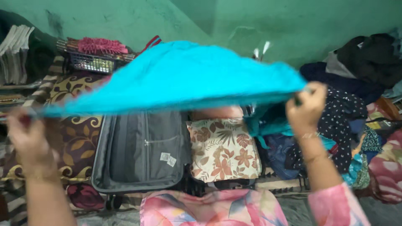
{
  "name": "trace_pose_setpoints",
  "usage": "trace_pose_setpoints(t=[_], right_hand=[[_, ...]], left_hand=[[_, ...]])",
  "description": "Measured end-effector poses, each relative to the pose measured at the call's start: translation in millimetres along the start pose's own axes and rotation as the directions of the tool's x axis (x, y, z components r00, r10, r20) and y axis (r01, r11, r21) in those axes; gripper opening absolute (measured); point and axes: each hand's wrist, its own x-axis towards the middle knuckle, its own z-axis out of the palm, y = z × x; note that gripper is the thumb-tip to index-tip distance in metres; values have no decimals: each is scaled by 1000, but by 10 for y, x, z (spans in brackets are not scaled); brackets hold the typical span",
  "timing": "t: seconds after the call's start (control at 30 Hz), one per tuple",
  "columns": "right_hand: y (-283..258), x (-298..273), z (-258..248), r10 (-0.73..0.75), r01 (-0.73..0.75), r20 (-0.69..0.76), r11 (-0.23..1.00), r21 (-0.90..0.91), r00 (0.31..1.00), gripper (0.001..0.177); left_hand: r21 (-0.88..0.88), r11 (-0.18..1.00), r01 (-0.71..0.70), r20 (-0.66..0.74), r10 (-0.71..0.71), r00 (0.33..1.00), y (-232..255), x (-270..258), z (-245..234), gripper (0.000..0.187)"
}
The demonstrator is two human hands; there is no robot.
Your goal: The person folds several pieces of clothing including floral-patterned garments and a blue top, then places them into an open suitcase.
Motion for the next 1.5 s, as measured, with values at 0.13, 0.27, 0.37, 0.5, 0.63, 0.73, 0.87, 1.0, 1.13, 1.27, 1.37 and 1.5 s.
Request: trace_pose_setpoints(t=[0.13,0.27,0.37,0.5,0.63,0.73,0.87,1.0,1.13,1.27,1.37,1.5], right_hand=[[-182,-1280,278,201,-232,275,969,84,940,23],[-241,-2456,492,317,-379,513,925,18,798,23],[-271,-3009,552,352,-430,588,903,-8,728,24],[-275,-3217,507,379,-431,545,902,-36,748,21],[-330,-3176,467,412,-452,520,890,-55,748,20],[-431,-3125,420,411,-457,471,889,-20,781,22],[-519,-3047,390,442,-515,455,856,43,773,26],[-601,-2974,353,483,-554,461,832,24,745,28],[-721,-2905,320,458,-559,467,823,98,757,31],[-851,-2828,316,447,-602,486,765,227,751,26],[-929,-2870,353,554,-671,392,681,295,735,28],[-903,-3071,615,826,-918,418,275,285,378,59]], left_hand=[[207,872,443,-2,-453,892,-460,-1156,-1019,24],[476,571,669,-23,-752,658,-878,-2100,-1576,24],[612,523,594,55,-777,627,-1010,-2300,-1701,29],[399,450,799,-137,-832,537,-1184,-1934,-1619,27],[512,646,566,-112,-603,790,-1637,-1192,-1069,23],[415,832,369,-2,-405,914,-2060,-606,-266,32],[741,660,-124,249,-99,963,-2337,-575,1008,73],[680,576,-454,710,-361,605,-2196,-1458,2235,94],[446,702,-555,893,-307,330,-1933,-2588,2999,112],[409,761,-504,909,-294,295,-2074,-2928,3320,51],[478,845,-239,810,-320,491,-2081,-2794,3436,30],[480,837,-261,735,-222,640,-1733,-2263,3447,28]])
